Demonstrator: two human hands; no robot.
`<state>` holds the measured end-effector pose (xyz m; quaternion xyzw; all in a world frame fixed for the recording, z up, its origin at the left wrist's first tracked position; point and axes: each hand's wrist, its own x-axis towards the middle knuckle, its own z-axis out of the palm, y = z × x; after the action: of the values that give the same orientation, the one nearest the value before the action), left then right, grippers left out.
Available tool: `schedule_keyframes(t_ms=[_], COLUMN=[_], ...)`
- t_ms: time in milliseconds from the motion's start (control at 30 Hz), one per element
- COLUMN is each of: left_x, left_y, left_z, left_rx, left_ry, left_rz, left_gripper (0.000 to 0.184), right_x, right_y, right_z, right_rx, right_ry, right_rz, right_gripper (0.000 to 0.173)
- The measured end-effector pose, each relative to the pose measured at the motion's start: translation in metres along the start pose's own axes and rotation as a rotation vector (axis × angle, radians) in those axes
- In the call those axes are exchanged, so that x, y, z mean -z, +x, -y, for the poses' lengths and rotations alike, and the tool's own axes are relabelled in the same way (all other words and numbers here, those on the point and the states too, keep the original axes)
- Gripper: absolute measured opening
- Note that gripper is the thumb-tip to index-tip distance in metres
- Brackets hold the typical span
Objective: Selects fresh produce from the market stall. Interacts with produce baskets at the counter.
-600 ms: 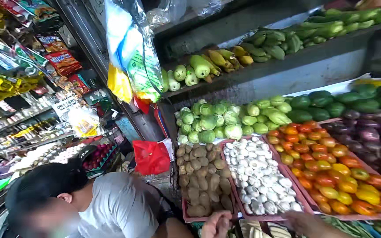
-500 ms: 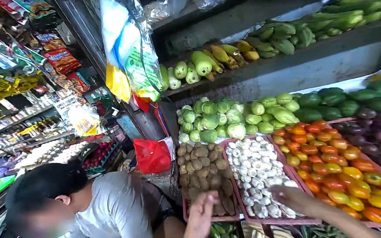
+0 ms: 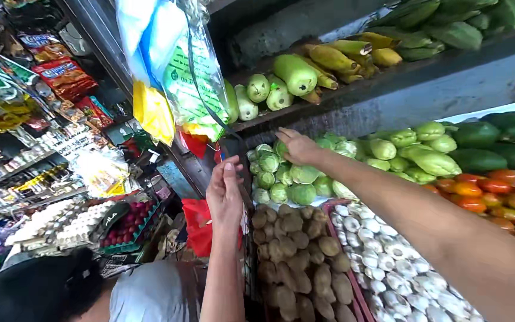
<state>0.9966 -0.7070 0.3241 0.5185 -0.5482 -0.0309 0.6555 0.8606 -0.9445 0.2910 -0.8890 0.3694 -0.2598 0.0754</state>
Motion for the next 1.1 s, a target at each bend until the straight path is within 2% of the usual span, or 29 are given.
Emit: schedule_keyframes(t_ms=[133,267,333,400,467,567,667,833,1100], left_x=[0.023,0.046,0.059,0.074,0.087,0.096,0.095,0.097,0.105], left_y=[0.043,0.111,0.152,0.193,0.231,0.279,0.305,0.34,0.363], left_z=[0.02,0.03,0.025,0.024,0.025,0.023,0.021,0.023,0.028], left_rx=[-0.079,-0.045,-0.02,-0.1,-0.113,-0.024,0.003,-0.012,-0.022], left_ry=[0.038,0.168,0.241,0.354,0.386,0.32,0.24,0.257,0.344], left_rz=[-0.074,-0.187,-0.211,-0.246,-0.324,-0.451,-0.464,-0.464,-0.493], left_gripper=[0.034,0.04,0.046,0.048,0.048,0.045,0.043,0.044,0.036], right_x=[-0.009,-0.022,-0.029,-0.037,-0.041,-0.045,-0.051,-0.047,-0.042], right_y=[0.07,0.117,0.132,0.138,0.14,0.138,0.138,0.138,0.138], right_z=[0.006,-0.007,-0.01,-0.004,0.003,0.001,-0.003,0.0,0.002], right_rx=[-0.038,0.042,0.043,-0.026,-0.08,-0.056,-0.03,-0.068,-0.087], right_ry=[-0.053,-0.204,-0.296,-0.351,-0.369,-0.372,-0.373,-0.41,-0.427], right_rz=[0.008,-0.022,-0.087,-0.122,-0.121,-0.165,-0.211,-0.136,-0.096], right_gripper=[0.083,0.091,0.083,0.071,0.067,0.07,0.081,0.082,0.082])
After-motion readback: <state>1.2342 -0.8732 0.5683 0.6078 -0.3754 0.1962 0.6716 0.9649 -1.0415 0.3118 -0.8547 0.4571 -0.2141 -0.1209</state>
